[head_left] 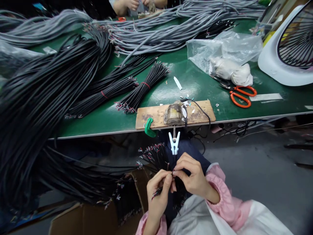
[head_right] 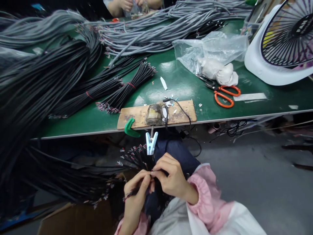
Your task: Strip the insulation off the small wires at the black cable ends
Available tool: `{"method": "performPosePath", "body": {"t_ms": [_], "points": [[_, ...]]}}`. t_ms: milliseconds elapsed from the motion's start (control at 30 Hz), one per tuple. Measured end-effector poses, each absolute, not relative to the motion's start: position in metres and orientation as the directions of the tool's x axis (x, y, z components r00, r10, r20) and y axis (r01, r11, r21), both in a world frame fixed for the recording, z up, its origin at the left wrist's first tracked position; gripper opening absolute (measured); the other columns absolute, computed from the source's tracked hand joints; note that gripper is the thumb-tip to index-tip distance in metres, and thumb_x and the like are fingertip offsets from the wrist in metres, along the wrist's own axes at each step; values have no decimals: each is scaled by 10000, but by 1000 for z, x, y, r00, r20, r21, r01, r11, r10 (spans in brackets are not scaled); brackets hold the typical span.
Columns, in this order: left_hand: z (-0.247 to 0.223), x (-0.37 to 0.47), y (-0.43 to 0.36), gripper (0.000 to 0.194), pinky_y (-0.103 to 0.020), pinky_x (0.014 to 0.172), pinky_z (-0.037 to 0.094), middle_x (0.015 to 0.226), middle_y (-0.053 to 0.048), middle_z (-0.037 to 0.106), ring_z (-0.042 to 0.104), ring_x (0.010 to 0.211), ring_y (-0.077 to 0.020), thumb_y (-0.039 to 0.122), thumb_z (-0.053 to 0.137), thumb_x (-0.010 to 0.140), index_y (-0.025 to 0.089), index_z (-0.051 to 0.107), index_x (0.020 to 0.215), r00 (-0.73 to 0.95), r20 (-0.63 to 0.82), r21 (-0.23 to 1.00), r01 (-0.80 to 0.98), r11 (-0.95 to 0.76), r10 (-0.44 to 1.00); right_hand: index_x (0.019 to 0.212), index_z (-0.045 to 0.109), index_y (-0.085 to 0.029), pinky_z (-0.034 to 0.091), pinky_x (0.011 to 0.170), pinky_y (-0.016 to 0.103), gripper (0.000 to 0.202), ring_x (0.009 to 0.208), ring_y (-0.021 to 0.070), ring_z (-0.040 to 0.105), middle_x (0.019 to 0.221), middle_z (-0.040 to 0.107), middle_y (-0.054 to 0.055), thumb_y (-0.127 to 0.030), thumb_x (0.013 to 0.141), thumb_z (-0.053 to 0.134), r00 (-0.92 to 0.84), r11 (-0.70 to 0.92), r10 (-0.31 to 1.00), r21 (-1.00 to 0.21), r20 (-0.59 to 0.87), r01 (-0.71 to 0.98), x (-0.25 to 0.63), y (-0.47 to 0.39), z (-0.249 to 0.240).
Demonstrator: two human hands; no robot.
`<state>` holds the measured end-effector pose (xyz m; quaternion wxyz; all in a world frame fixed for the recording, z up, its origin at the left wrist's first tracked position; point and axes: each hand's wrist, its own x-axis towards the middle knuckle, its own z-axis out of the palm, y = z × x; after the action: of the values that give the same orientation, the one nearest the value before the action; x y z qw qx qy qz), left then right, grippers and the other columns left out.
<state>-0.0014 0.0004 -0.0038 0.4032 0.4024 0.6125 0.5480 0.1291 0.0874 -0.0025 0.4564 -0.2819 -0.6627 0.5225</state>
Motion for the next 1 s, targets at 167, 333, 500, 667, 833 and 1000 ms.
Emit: {"method": "performPosePath", "body": {"t_ms": [167,333,500,667,833,1000], "points": [[-1,-9,11,201,-187,441,385,596,22,607,525,449,-91,258,691,924,190,734,740,-268,91,995,71,-75,959,764,634,-163,425,632,279,366,682,146,523,753,562,14,-488,912,719,-651,-231,757,-906,62,-354,128,90,-6],[8,-9,18,103,-226,559,490,620,10,674,614,565,-139,204,765,845,212,762,743,-296,240,962,197,-187,924,771,583,-161,366,575,236,442,627,109,428,716,501,-23,-568,877,720,-750,-408,659,-863,-51,-299,131,100,-2],[15,-5,14,97,-227,581,509,658,10,707,629,599,-143,126,757,828,216,772,794,-308,303,936,275,-220,902,787,599,-170,391,592,251,395,638,121,458,724,511,-15,-531,934,663,-501,-112,865,-962,29,-250,143,108,1],[15,-3,10,141,-214,587,507,682,24,700,614,608,-127,67,762,801,207,756,803,-322,315,931,287,-226,893,788,688,-167,450,612,269,244,660,146,548,708,611,21,-363,929,721,-501,53,838,-947,216,-318,149,97,5],[17,-2,9,135,-217,572,503,674,28,686,607,601,-125,71,769,798,205,750,796,-324,324,928,290,-232,889,775,727,-168,471,583,287,273,624,153,564,674,648,35,-401,917,733,-489,106,838,-951,243,-291,147,89,8],[16,-1,8,112,-238,550,505,649,15,693,609,577,-140,101,778,803,206,749,779,-353,346,920,310,-240,869,784,746,-168,479,579,305,268,610,160,577,661,676,47,-394,927,727,-449,172,846,-943,289,-284,146,85,9]]}}
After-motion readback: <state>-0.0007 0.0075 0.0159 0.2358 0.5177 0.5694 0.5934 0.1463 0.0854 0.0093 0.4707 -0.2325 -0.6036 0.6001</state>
